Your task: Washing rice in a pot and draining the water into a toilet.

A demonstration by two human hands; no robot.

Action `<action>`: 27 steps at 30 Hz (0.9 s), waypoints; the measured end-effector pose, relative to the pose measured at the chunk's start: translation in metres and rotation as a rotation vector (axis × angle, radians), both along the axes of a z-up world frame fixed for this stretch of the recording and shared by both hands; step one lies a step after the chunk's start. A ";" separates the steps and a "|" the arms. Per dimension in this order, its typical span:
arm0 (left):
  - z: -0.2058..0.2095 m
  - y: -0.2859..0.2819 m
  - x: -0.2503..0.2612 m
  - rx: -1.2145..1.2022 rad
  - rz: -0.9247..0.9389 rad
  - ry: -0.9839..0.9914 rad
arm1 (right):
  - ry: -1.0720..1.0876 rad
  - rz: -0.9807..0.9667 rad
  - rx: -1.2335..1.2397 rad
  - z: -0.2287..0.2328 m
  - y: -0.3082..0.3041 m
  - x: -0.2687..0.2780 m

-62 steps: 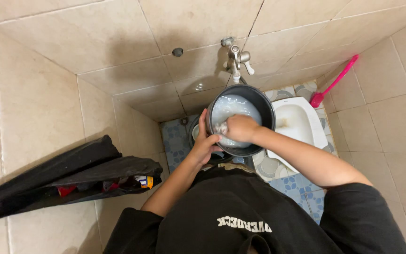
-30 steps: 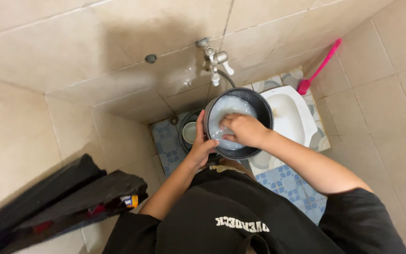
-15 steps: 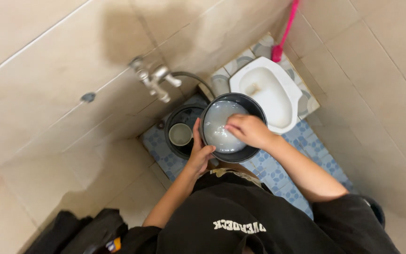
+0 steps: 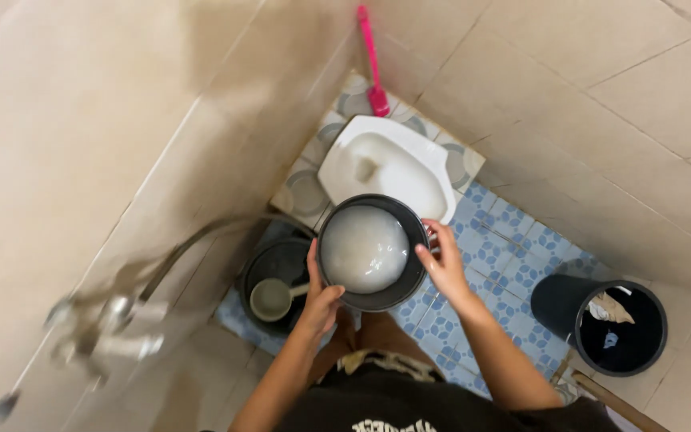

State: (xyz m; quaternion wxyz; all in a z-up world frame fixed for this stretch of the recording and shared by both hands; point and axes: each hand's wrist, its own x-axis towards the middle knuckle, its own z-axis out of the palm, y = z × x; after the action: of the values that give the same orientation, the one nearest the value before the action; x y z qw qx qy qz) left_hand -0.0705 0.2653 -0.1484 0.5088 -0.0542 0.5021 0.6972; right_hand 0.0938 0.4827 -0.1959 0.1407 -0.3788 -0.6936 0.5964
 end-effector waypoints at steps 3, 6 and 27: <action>-0.037 0.040 -0.020 -0.023 -0.033 -0.006 | 0.151 -0.035 -0.053 -0.040 0.018 -0.007; -0.083 0.072 -0.038 0.071 -0.046 0.034 | 0.231 -0.073 0.219 -0.076 0.033 -0.027; -0.297 0.172 -0.093 -0.713 0.019 0.129 | 0.057 -0.740 -0.734 -0.435 0.029 -0.113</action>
State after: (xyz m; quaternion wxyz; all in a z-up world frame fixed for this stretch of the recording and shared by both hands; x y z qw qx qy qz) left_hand -0.1636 0.4371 -0.4454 0.4188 -0.1888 0.7441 0.4850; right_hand -0.0193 0.5122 -0.6313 0.2187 -0.6067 -0.2545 0.7207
